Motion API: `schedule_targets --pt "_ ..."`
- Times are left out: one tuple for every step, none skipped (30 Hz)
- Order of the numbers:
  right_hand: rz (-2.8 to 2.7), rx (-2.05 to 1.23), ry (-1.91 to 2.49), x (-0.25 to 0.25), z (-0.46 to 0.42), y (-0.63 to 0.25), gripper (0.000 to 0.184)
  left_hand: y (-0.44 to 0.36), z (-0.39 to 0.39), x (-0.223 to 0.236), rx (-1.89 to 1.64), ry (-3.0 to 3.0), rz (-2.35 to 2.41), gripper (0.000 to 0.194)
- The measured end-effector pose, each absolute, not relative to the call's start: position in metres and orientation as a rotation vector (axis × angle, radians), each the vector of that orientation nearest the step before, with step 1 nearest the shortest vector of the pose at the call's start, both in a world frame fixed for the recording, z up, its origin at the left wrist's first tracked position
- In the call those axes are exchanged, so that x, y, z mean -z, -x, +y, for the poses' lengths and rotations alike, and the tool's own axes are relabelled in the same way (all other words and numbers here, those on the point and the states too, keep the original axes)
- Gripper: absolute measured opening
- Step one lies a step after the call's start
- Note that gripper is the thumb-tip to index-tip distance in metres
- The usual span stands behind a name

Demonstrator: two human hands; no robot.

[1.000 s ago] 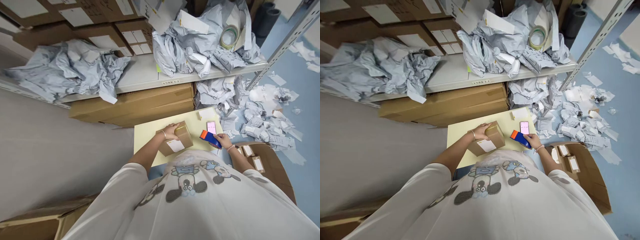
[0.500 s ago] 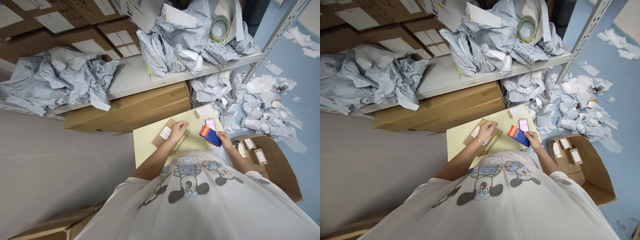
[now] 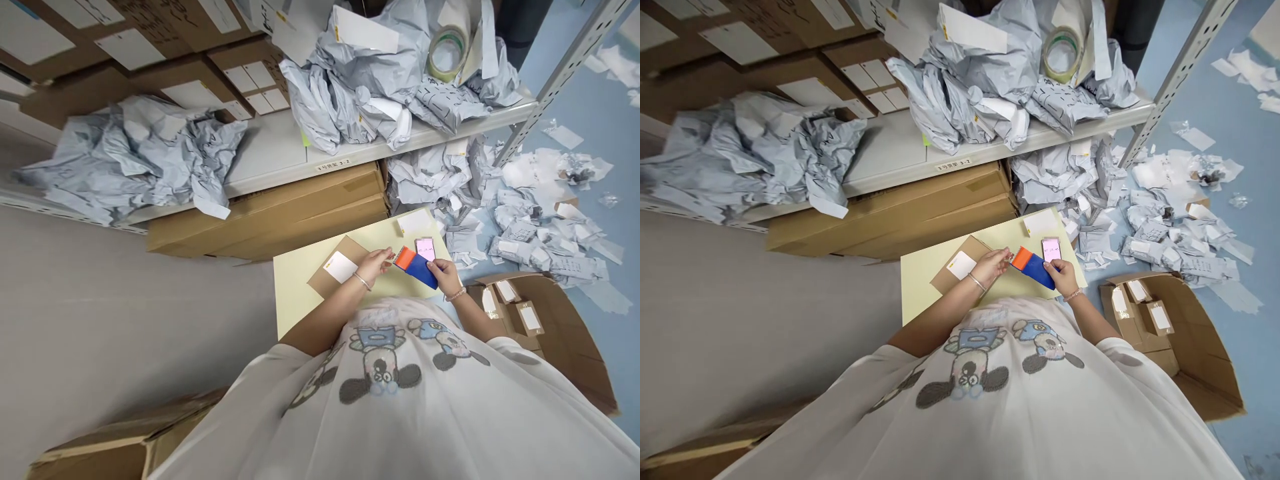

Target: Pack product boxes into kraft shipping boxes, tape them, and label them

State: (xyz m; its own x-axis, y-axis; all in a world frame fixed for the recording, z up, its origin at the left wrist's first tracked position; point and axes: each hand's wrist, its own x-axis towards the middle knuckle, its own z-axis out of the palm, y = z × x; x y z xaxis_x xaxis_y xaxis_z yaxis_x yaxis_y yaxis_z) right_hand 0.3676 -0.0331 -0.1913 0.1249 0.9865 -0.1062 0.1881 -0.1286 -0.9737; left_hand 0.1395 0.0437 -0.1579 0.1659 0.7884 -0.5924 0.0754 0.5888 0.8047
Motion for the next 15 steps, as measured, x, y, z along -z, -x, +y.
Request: schedule_targets --pt "-1.217 -1.109 1.494 0.192 -0.03 -0.367 0.06 -0.142 0.05 0.161 -0.595 -0.789 1.323 0.036" --pt "-1.23 -1.101 1.499 0.193 -0.027 -0.365 0.06 -0.145 0.057 0.164 -0.592 -0.772 1.334 0.036" --pt "-1.245 -1.084 1.508 0.194 -0.022 -0.364 0.06 -0.147 0.066 0.166 -0.591 -0.777 1.356 0.036" --pt "-1.259 -1.059 1.521 0.194 -0.016 -0.362 0.059 -0.149 0.076 0.167 -0.588 -0.802 1.384 0.037" --pt "-1.272 -1.028 1.535 0.194 -0.01 -0.359 0.059 -0.151 0.087 0.168 -0.584 -0.847 1.413 0.037" --pt "-1.281 -0.994 1.552 0.194 -0.003 -0.356 0.059 -0.152 0.099 0.167 -0.579 -0.912 1.44 0.036" --pt "-1.285 -0.965 1.568 0.194 0.005 -0.353 0.059 -0.152 0.11 0.166 -0.572 -0.991 1.465 0.035" --pt "-1.282 -0.949 1.583 0.194 0.012 -0.35 0.059 -0.152 0.122 0.165 -0.567 -1.085 1.491 0.034" --pt "-1.269 -0.951 1.596 0.194 0.018 -0.347 0.06 -0.151 0.133 0.164 -0.558 -1.181 1.522 0.034" --pt "-1.247 -0.971 1.608 0.196 0.023 -0.345 0.061 -0.15 0.144 0.163 -0.525 -1.27 1.561 0.034" --pt "-1.212 -1.006 1.62 0.199 0.025 -0.344 0.062 -0.147 0.154 0.162 -0.485 -1.352 1.605 0.034" --pt "-1.168 -1.052 1.632 0.203 0.025 -0.345 0.063 -0.143 0.164 0.161 -0.435 -1.425 1.659 0.032" --pt "-1.117 -1.106 1.644 0.209 0.021 -0.347 0.064 -0.138 0.174 0.16 -0.383 -1.493 1.72 0.03" --pt "-1.053 -1.168 1.656 0.217 0.015 -0.352 0.065 -0.132 0.183 0.161 -0.333 -1.558 1.785 0.027" --pt "-0.977 -1.239 1.666 0.226 0.006 -0.358 0.065 -0.126 0.191 0.162 -0.277 -1.616 1.847 0.023"
